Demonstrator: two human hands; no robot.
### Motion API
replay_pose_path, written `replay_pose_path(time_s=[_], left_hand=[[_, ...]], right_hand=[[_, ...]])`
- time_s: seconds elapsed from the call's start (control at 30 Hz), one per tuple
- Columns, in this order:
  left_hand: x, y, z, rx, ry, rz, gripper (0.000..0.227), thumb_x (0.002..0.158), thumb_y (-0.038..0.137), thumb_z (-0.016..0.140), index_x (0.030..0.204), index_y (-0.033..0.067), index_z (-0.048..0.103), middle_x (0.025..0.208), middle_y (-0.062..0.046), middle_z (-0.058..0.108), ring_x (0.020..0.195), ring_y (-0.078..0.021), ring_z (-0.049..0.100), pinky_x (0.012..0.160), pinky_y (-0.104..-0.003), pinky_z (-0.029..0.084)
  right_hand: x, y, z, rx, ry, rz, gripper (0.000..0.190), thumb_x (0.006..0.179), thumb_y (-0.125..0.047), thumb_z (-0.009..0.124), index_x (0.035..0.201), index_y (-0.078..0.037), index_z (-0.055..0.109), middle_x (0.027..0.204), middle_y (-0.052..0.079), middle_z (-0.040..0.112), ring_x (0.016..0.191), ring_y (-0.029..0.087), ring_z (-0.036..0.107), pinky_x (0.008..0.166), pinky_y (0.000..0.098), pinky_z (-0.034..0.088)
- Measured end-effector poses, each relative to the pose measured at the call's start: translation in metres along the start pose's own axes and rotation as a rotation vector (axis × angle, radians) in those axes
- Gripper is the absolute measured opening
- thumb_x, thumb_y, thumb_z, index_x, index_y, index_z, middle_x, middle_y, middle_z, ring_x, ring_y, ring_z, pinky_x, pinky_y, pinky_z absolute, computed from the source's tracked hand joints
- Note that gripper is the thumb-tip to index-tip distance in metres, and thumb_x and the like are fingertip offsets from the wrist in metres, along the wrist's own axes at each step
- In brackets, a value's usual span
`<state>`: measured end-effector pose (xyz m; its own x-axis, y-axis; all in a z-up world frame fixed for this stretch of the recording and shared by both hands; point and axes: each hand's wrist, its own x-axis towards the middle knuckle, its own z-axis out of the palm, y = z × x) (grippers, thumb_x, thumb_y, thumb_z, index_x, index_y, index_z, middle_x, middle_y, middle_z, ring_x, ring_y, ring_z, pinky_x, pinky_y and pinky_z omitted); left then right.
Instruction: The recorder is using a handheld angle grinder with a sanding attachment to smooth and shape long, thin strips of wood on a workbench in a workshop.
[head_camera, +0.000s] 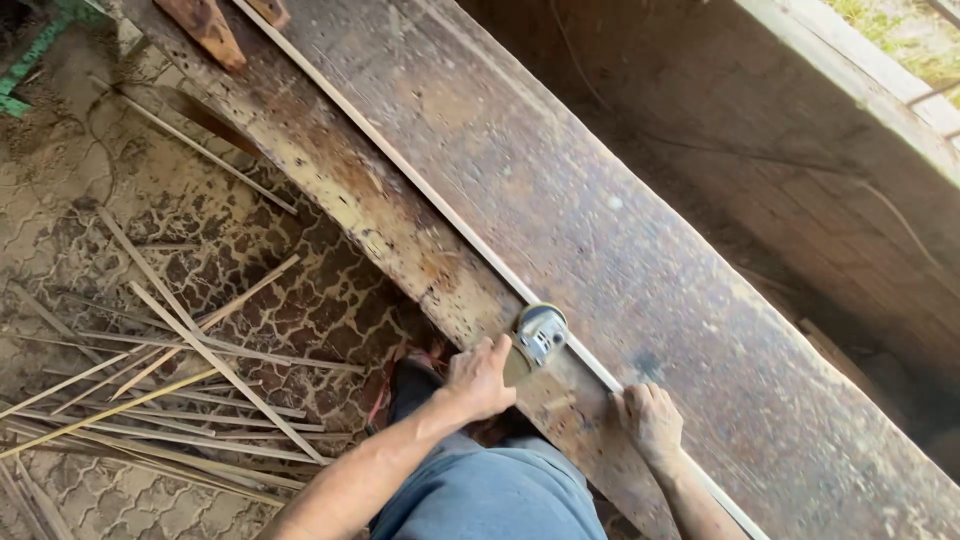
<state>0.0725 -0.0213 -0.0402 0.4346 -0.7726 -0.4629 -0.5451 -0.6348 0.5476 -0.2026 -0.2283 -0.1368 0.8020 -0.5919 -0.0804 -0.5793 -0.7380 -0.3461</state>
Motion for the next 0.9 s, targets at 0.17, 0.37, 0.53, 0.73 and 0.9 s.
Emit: replay_pose_path(time_s=[0.17, 0.37, 0.53, 0.73, 0.9], left_hand=[[0.051, -0.074, -0.110, 0.012, -0.147, -0.170, 0.073, 0.082, 0.031, 0.072, 0.140, 0.0057, 0.037, 0.110, -0.021, 0.062, 0.098, -0.0368, 0.066, 0.081, -0.052, 0.055], [0.106, -0.201, -0.241, -0.093, -0.115, -0.332, 0.086, 0.077, 0.025, 0.074, 0.149, 0.0082, 0.030, 0.112, -0.020, 0.064, 0.095, -0.0329, 0.068, 0.081, -0.048, 0.057], [0.143, -0.257, -0.382, -0.280, 0.000, -0.515, 0.066, 0.081, 0.014, 0.073, 0.139, 0.0083, 0.042, 0.109, -0.016, 0.066, 0.084, -0.0261, 0.069, 0.069, -0.042, 0.059], [0.184, -0.336, -0.459, -0.235, 0.178, -0.596, 0.088, 0.077, 0.011, 0.072, 0.153, 0.0060, 0.030, 0.103, -0.015, 0.061, 0.075, -0.0267, 0.067, 0.061, -0.042, 0.057], [0.172, -0.314, -0.446, -0.385, 0.120, -0.579, 0.086, 0.073, 0.005, 0.069, 0.152, 0.0081, 0.036, 0.106, -0.015, 0.063, 0.079, -0.0265, 0.067, 0.063, -0.042, 0.057]], right_hand=[[0.043, -0.044, 0.013, -0.009, -0.002, 0.046, 0.024, 0.084, -0.035, 0.075, 0.089, -0.013, 0.065, 0.089, 0.007, 0.067, 0.085, 0.030, 0.066, 0.070, 0.0434, 0.054], [0.091, -0.099, 0.013, -0.124, -0.154, 0.189, 0.026, 0.084, -0.037, 0.073, 0.092, -0.013, 0.067, 0.091, 0.010, 0.068, 0.090, 0.033, 0.067, 0.073, 0.0453, 0.056], [0.095, -0.097, 0.022, -0.131, -0.297, 0.296, 0.027, 0.086, -0.035, 0.070, 0.102, -0.013, 0.066, 0.098, 0.012, 0.067, 0.100, 0.034, 0.067, 0.083, 0.0454, 0.056], [0.148, -0.152, 0.020, -0.084, -0.347, 0.290, 0.026, 0.088, -0.029, 0.068, 0.108, -0.013, 0.066, 0.102, 0.011, 0.068, 0.099, 0.033, 0.066, 0.084, 0.0434, 0.055], [0.246, -0.257, 0.039, -0.002, -0.179, 0.108, 0.026, 0.085, -0.028, 0.072, 0.106, -0.014, 0.068, 0.102, 0.009, 0.067, 0.097, 0.031, 0.066, 0.081, 0.0423, 0.055]])
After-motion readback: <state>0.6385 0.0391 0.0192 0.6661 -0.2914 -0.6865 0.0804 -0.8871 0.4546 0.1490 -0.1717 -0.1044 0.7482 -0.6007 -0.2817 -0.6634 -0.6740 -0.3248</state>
